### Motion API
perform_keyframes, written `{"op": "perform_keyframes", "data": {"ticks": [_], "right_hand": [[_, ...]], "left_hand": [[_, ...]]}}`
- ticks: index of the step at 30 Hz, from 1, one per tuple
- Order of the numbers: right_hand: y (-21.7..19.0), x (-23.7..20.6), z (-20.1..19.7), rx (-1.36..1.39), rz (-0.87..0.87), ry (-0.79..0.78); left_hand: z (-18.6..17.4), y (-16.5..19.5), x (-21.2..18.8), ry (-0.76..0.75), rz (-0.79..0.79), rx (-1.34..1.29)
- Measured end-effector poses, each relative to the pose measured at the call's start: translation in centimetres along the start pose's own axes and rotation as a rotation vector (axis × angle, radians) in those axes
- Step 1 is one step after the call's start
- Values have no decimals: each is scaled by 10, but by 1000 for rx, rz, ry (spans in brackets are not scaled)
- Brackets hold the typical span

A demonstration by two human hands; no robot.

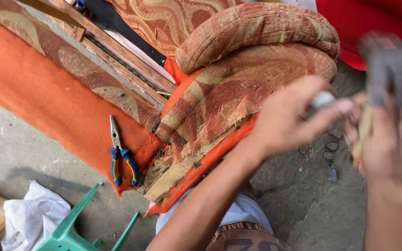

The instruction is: The person removes old upholstery from a wooden sofa frame. They use a metal pry bar and a claw hammer to pull out tacks along the frame edge, work the fabric loose, and use pliers to grip and tear the old fabric and webbing away from the frame.

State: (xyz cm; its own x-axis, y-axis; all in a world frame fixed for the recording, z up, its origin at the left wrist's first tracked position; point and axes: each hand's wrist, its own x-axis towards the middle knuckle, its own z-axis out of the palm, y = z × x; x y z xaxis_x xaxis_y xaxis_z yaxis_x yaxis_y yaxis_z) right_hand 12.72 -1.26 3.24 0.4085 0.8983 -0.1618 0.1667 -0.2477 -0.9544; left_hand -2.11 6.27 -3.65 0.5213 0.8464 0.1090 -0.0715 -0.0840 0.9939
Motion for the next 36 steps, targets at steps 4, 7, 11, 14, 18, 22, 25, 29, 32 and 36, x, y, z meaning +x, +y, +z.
{"op": "perform_keyframes", "data": {"ticks": [4,7,11,14,18,22,25,29,32,36], "right_hand": [[42,-94,-28,102,110,284],[73,-141,-33,59,241,437],[101,-183,-14,192,313,490],[111,-193,11,297,308,543],[106,-196,35,369,344,584],[99,-199,48,407,319,615],[100,-203,54,425,246,653],[105,-208,58,474,178,758],[107,-210,56,489,105,824],[107,-207,55,496,44,939]], "left_hand": [[50,-6,-1,-437,21,415],[78,-24,-13,-643,-79,549],[98,-50,-37,-674,6,639],[100,-59,-52,-741,29,717],[95,-57,-54,-767,54,681],[86,-50,-48,-826,131,664],[78,-49,-51,-875,228,619],[78,-53,-55,-905,213,682],[83,-56,-53,-907,169,750],[83,-58,-49,-861,226,678]]}}
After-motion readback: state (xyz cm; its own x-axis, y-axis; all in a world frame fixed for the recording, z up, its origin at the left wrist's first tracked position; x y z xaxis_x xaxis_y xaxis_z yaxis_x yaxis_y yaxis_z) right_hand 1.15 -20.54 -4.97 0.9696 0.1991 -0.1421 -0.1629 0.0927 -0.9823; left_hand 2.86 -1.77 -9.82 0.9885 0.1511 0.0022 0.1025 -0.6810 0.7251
